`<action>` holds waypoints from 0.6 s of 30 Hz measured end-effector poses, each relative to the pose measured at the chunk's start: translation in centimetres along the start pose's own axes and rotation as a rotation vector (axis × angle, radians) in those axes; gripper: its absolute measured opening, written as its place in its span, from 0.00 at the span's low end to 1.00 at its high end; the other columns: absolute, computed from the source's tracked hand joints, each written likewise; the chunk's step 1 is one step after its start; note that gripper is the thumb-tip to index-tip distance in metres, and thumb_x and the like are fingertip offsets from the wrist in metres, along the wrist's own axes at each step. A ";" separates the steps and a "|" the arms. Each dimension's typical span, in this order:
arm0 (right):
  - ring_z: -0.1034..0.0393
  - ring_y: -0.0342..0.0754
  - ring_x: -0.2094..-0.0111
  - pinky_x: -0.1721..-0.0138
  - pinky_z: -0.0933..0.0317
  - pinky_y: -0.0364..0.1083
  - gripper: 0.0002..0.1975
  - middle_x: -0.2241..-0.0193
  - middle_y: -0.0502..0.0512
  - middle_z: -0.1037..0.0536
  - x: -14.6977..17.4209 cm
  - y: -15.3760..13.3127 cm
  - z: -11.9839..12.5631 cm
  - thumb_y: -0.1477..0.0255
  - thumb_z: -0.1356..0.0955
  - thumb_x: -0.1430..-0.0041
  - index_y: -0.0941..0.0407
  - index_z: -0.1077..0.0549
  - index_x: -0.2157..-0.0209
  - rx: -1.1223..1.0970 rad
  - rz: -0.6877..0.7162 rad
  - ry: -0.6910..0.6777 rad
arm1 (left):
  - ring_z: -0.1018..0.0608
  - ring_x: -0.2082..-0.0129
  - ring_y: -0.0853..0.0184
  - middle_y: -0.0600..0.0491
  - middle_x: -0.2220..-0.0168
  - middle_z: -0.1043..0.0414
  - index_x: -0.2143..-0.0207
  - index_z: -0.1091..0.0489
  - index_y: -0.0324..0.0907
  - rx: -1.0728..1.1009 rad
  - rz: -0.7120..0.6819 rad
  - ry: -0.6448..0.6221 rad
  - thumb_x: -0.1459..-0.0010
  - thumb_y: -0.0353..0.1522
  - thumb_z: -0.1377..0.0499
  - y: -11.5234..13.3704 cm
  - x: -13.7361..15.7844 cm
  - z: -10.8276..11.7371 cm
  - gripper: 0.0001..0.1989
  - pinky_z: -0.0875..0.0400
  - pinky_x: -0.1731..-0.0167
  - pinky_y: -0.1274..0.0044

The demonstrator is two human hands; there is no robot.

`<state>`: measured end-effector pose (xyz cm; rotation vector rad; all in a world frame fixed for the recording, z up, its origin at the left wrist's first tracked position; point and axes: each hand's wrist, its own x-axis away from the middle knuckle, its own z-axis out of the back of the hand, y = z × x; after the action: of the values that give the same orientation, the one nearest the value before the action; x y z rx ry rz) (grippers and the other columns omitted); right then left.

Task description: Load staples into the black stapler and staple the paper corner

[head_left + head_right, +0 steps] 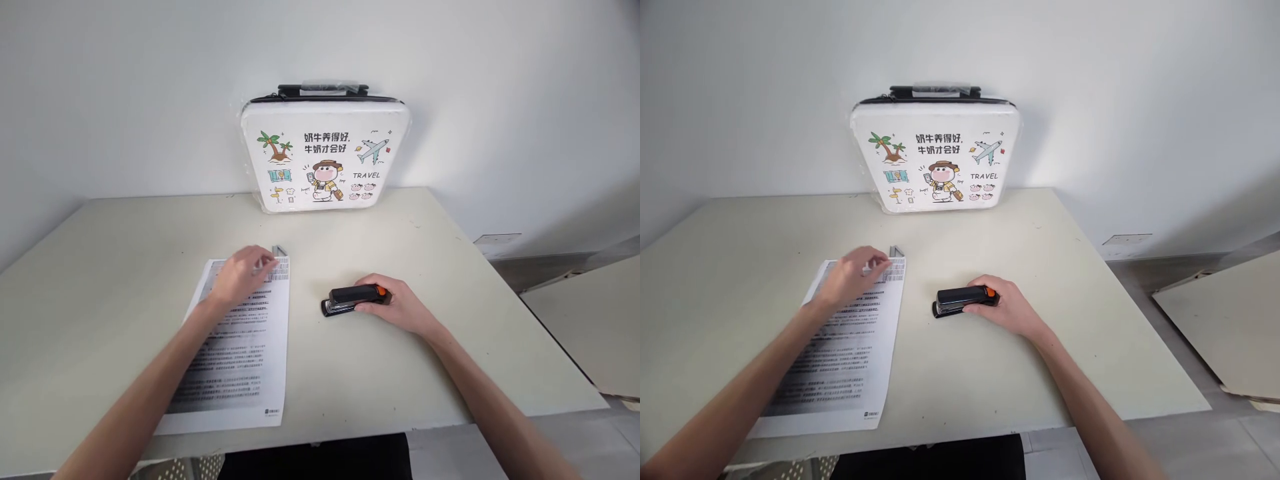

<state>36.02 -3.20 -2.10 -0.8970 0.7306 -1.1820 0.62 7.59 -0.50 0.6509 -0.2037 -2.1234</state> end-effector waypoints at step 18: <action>0.26 0.54 0.59 0.59 0.31 0.50 0.16 0.57 0.54 0.18 0.3 0.3 -0.4 0.55 0.26 0.40 0.49 0.23 0.56 0.081 -0.021 0.002 | 0.27 0.51 0.55 0.50 0.56 0.26 0.58 0.25 0.47 0.068 0.273 -0.071 0.34 0.46 0.43 0.3 3.9 -1.1 0.14 0.40 0.42 0.58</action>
<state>35.86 -3.57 -2.61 -0.8380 0.6721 -1.2223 -0.50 4.39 -2.82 0.5538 -0.3836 -1.8845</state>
